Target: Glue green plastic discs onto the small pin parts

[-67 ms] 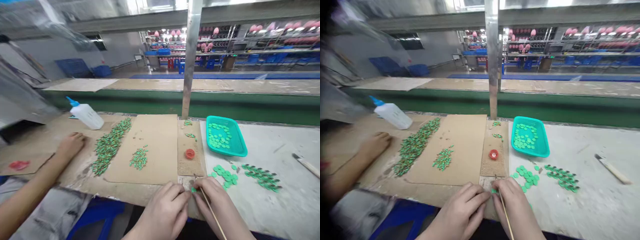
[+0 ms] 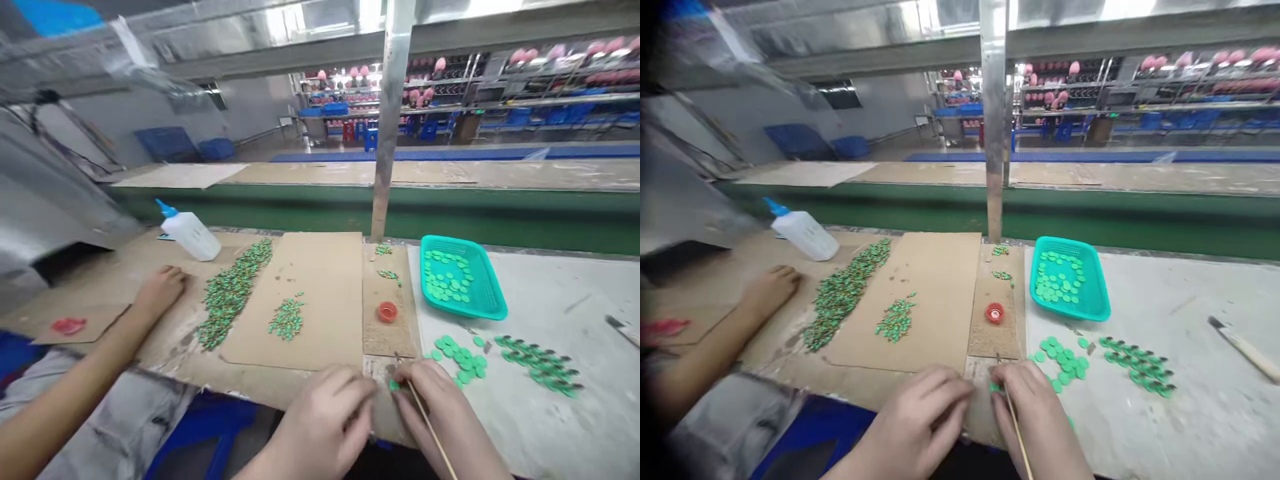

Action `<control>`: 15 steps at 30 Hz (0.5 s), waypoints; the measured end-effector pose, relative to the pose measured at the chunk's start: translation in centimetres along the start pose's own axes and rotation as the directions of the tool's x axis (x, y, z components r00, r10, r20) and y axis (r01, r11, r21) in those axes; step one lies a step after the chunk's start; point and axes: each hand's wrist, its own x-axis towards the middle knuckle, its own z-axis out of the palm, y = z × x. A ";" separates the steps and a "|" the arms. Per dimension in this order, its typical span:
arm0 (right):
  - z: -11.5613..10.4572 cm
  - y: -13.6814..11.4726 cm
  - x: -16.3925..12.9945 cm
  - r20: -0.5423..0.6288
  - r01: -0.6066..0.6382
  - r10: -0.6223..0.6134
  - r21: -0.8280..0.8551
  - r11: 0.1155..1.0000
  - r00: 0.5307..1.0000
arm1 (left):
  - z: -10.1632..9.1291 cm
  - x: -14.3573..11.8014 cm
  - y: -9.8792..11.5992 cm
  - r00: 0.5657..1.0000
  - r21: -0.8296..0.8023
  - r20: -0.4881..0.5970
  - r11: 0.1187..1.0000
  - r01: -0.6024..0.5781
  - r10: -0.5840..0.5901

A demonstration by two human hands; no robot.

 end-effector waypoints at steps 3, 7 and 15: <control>-0.4 -0.2 0.1 -0.054 0.061 -0.060 0.018 0.998 0.997 | -3.5 1.1 -3.7 0.966 0.099 -0.114 0.965 0.243 -0.232; -0.8 -0.9 -0.5 -0.205 0.051 -0.039 0.057 0.997 0.978 | -8.4 5.2 -10.0 0.896 0.212 -0.176 0.873 0.438 -0.407; -2.6 0.3 -3.1 -0.279 0.073 -0.073 -0.010 0.997 0.958 | -11.4 9.8 -13.2 0.854 0.347 0.090 0.820 0.455 -0.512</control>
